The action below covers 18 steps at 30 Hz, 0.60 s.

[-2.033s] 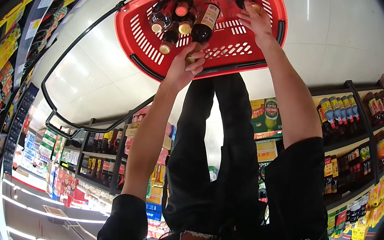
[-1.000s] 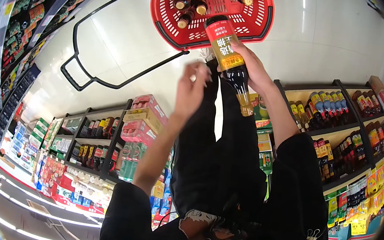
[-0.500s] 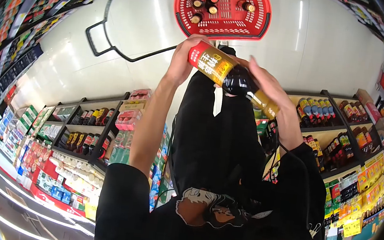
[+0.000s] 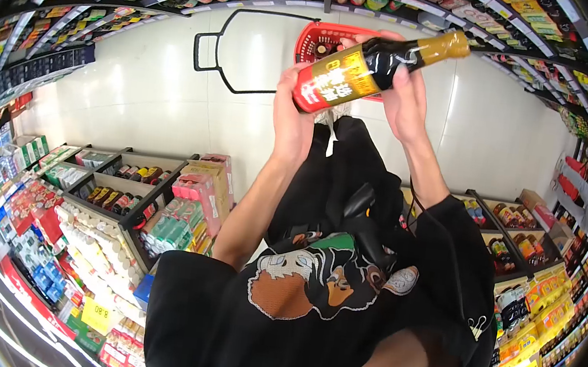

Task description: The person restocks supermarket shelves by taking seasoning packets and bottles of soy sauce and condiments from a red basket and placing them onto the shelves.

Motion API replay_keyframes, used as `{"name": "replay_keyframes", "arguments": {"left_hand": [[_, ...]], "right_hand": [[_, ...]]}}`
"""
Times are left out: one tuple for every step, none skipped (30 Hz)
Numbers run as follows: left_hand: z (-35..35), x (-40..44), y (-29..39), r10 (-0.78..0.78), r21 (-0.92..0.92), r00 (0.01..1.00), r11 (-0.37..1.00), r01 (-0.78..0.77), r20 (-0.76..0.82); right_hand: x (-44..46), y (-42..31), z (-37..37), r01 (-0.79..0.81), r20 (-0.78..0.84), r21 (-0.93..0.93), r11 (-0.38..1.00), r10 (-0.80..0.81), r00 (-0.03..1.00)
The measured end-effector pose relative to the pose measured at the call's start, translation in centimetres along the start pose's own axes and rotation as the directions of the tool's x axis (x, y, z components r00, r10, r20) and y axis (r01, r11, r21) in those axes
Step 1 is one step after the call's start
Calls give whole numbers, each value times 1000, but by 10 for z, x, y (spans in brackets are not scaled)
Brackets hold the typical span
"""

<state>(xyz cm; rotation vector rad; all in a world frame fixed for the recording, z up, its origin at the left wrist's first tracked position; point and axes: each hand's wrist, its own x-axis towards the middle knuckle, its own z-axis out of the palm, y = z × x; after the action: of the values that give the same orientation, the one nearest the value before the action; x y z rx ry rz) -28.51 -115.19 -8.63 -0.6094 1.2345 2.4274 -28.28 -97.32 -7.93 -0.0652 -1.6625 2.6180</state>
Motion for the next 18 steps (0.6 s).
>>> {"name": "replay_keyframes", "arguments": {"left_hand": [[15, -15, 9, -24, 32, 1000, 999, 24, 9], [25, -28, 13, -26, 46, 999, 999, 24, 37], [31, -39, 14, -27, 59, 998, 998, 24, 64], [30, -47, 15, -10, 56, 998, 998, 6, 62], [27, -53, 14, -27, 99, 976, 995, 6, 215], [27, -58, 14, -49, 142, 932, 990, -3, 360], [28, -64, 14, -31, 138, 933, 990, -20, 358], [30, -71, 14, -34, 149, 909, 988, -31, 416], [34, -74, 13, -39, 158, 881, 987, -41, 471], [38, -76, 12, -30, 178, 882, 982, -62, 470], [43, -80, 12, -26, 174, 885, 983, -63, 466], [49, -85, 16, -30, 144, 874, 989, -46, 485], [52, -87, 18, -31, 114, 862, 993, -32, 505], [52, -90, 18, -22, 94, 863, 995, -30, 505], [51, -93, 19, -16, 94, 866, 995, -36, 500], [51, -95, 20, -15, 91, 867, 995, -36, 498], [50, -97, 22, -14, 88, 867, 995, -34, 498], [48, -99, 22, -11, 89, 866, 995, -39, 499]], "right_hand": [[8, -13, 8, 45, 22, 78, 996, -47, 999], [14, -24, 10, 43, 40, 84, 995, -47, 998], [19, -32, 12, 40, 59, 90, 995, -45, 997], [24, -39, 16, 42, 67, 123, 992, -51, 996], [30, -44, 20, 71, 77, 278, 958, -96, 992], [34, -51, 21, 30, 118, 294, 955, -67, 991], [37, -60, 22, -12, 158, 308, 951, -38, 987], [38, -68, 27, -52, 152, 270, 961, 11, 988], [41, -71, 28, -50, 163, 268, 962, 6, 987], [43, -72, 29, -105, 221, 301, 948, 38, 975], [43, -73, 30, -164, 275, 331, 929, 72, 959], [42, -78, 35, -163, 264, 286, 944, 86, 961], [42, -81, 38, -166, 273, 284, 944, 87, 958], [41, -81, 40, -166, 274, 247, 955, 95, 957], [40, -82, 43, -165, 275, 212, 963, 103, 956], [39, -82, 46, -177, 282, 213, 961, 113, 953], [37, -81, 49, -177, 287, 215, 961, 111, 952], [36, -80, 51, -199, 288, 260, 945, 121, 950]]}}
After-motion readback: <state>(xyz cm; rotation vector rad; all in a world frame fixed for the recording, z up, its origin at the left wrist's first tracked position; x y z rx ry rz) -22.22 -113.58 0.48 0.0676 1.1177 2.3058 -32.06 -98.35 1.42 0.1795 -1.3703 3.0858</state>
